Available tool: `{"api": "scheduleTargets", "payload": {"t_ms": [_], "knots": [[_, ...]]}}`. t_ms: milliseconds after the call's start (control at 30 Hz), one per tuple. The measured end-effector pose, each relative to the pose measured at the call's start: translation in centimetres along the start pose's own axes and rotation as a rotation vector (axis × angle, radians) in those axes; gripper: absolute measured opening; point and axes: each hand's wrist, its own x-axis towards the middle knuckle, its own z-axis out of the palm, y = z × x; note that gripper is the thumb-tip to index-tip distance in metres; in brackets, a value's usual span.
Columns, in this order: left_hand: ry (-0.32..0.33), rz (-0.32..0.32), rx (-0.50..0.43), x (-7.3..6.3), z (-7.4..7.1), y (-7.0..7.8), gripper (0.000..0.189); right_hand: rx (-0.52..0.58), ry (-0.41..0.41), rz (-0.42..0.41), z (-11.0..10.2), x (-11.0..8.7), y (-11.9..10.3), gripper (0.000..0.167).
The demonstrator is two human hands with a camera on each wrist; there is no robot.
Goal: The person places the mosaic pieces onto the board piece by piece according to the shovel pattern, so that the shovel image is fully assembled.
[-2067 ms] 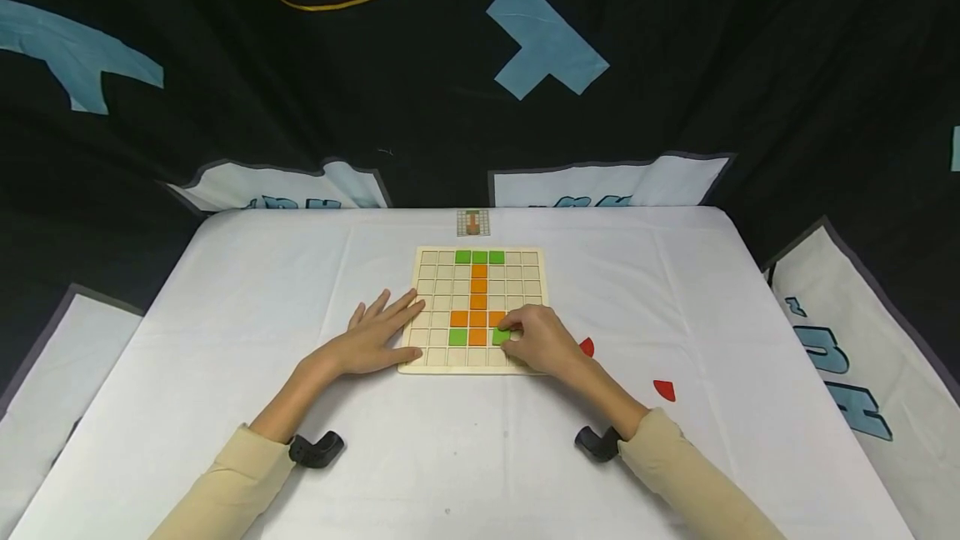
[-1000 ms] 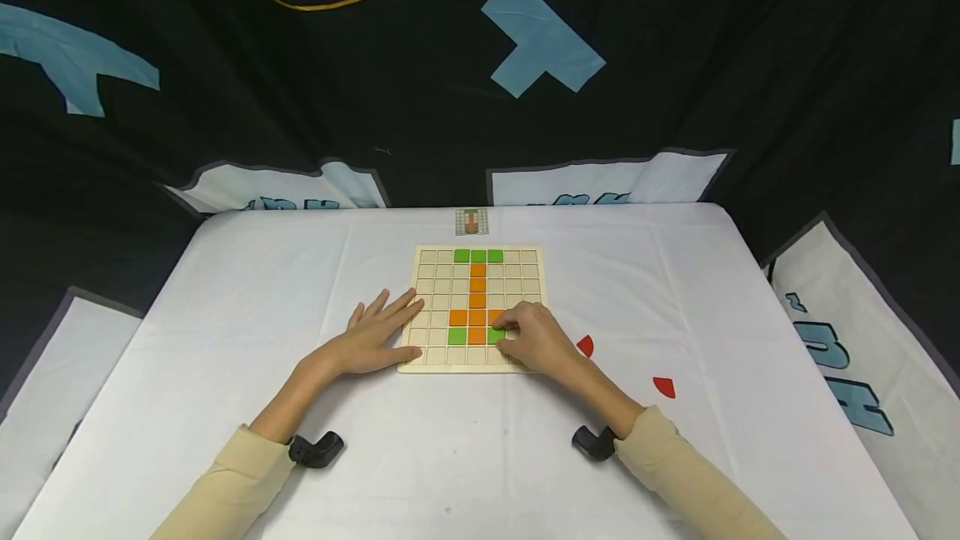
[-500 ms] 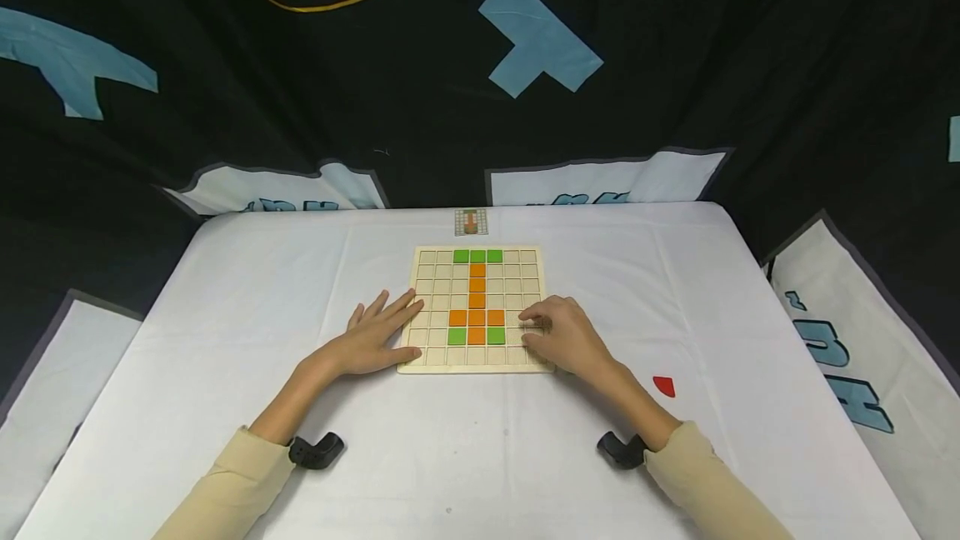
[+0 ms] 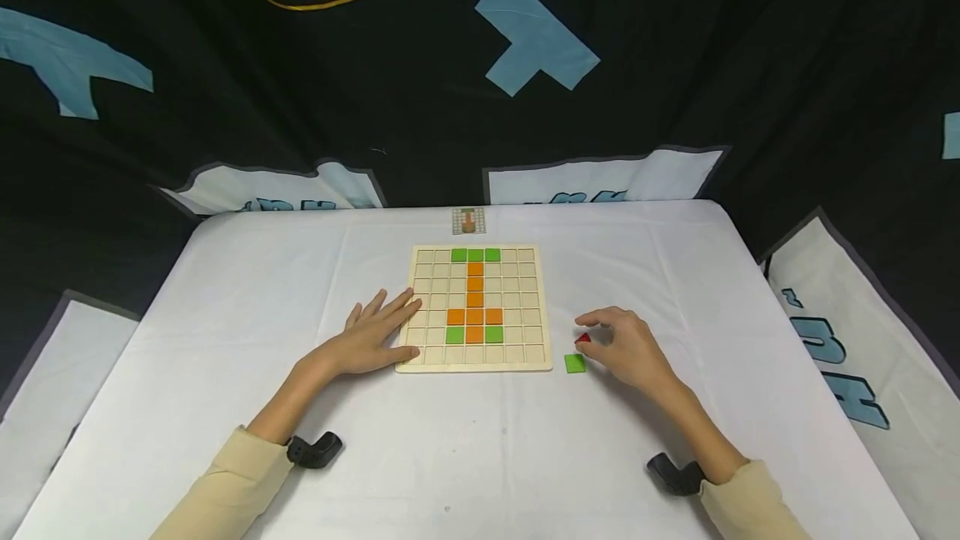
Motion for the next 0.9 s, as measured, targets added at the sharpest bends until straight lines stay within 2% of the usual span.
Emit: {"api": "scheduleTargets", "payload": {"t_ms": [267,533,900], "knots": [[0.005,0.004,-0.001,0.0,0.0,0.0,0.081,0.024,-0.077,-0.019,0.4,-1.3,0.8,0.025],[0.008,0.013,-0.009,0.0,0.0,0.0,0.081,0.044,-0.091,-0.052,1.0,-1.4,1.0,0.027],[0.005,0.007,-0.007,-0.1,0.0,0.0,0.081,0.045,-0.132,-0.052,1.0,-1.9,0.8,0.030]]}}
